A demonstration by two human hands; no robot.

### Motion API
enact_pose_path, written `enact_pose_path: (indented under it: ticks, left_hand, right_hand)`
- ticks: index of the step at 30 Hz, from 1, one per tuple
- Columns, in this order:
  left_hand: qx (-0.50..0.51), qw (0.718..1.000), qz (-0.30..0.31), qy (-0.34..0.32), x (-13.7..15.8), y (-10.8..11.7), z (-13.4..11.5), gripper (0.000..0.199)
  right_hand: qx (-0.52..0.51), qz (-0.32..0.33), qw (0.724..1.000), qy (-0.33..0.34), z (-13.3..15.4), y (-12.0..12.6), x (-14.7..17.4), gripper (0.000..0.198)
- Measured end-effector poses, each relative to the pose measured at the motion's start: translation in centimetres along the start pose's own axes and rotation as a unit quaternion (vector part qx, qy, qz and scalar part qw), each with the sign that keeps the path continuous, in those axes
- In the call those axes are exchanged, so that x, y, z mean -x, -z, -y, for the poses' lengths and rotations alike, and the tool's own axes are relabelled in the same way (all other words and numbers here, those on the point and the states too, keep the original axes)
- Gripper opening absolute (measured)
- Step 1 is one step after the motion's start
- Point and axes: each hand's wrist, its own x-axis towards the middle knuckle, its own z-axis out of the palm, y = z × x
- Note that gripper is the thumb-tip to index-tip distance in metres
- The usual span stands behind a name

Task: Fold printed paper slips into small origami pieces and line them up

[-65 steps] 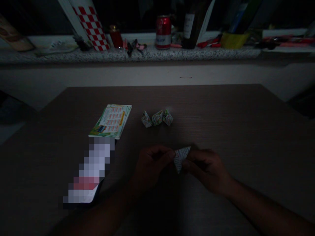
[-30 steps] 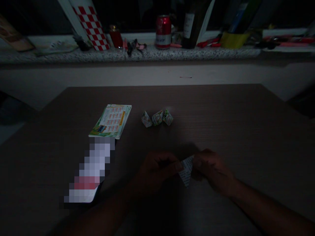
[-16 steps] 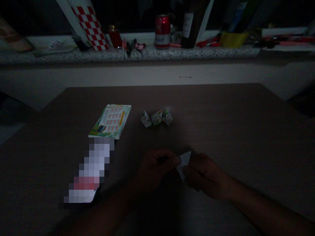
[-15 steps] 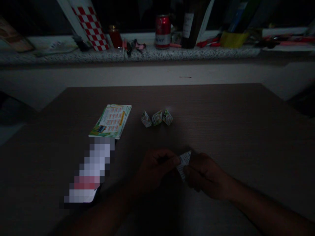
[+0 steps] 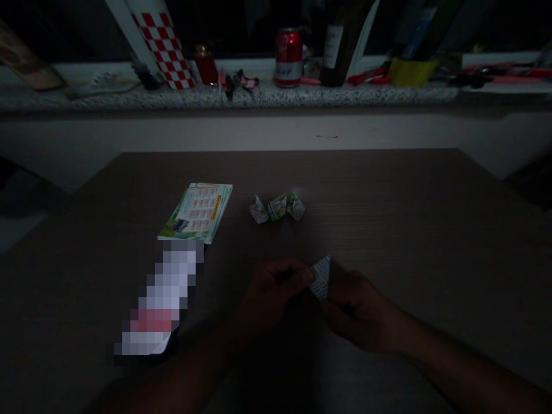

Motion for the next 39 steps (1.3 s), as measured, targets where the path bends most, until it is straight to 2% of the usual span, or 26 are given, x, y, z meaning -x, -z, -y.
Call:
enact_pose_path:
  ticks: [4, 10, 16, 19, 22, 26, 29, 31, 34, 39]
  left_hand:
    - [0.026, 0.999, 0.001, 0.027, -0.2, 0.3, 0.2, 0.025]
    - [0.108, 0.990, 0.028, 0.086, -0.3, 0.1, -0.2, 0.029]
    - [0.145, 0.979, 0.051, 0.131, -0.3, 0.1, -0.4, 0.031]
    - [0.084, 0.990, 0.058, 0.103, -0.2, 0.2, -0.4, 0.031]
    - [-0.044, 0.997, 0.042, 0.040, 0.2, 0.1, -0.5, 0.030]
    - [-0.185, 0.982, 0.017, -0.030, 0.6, -0.1, -0.5, 0.029]
    - [-0.252, 0.966, 0.000, -0.062, 0.8, -0.2, -0.4, 0.039]
    - [-0.284, 0.956, -0.001, -0.079, 0.8, -0.3, -0.3, 0.043]
    - [-0.330, 0.937, 0.025, -0.113, 1.0, -0.5, -0.4, 0.041]
    - [-0.364, 0.917, 0.089, -0.137, 1.1, -0.6, -0.5, 0.040]
  right_hand:
    - [-0.033, 0.017, 0.999, -0.012, -0.1, 0.2, 0.2, 0.030]
    - [-0.113, -0.028, 0.993, -0.010, -0.1, 0.8, 0.2, 0.026]
    - [-0.148, -0.021, 0.988, -0.031, -0.2, 0.6, 0.5, 0.025]
    - [-0.147, -0.038, 0.987, -0.043, -0.4, 0.5, 0.6, 0.019]
    - [-0.123, -0.064, 0.989, -0.051, -0.5, 0.5, 0.3, 0.018]
    - [-0.078, -0.086, 0.991, -0.063, -0.5, 0.6, 0.1, 0.020]
    - [-0.057, -0.113, 0.989, -0.077, -0.5, 0.5, 0.3, 0.021]
    - [-0.068, -0.108, 0.989, -0.080, -0.7, 0.5, 0.3, 0.020]
    - [-0.075, -0.074, 0.991, -0.076, -0.7, 0.5, 0.3, 0.012]
    - [-0.072, -0.039, 0.996, -0.034, -0.3, 0.4, 0.2, 0.016]
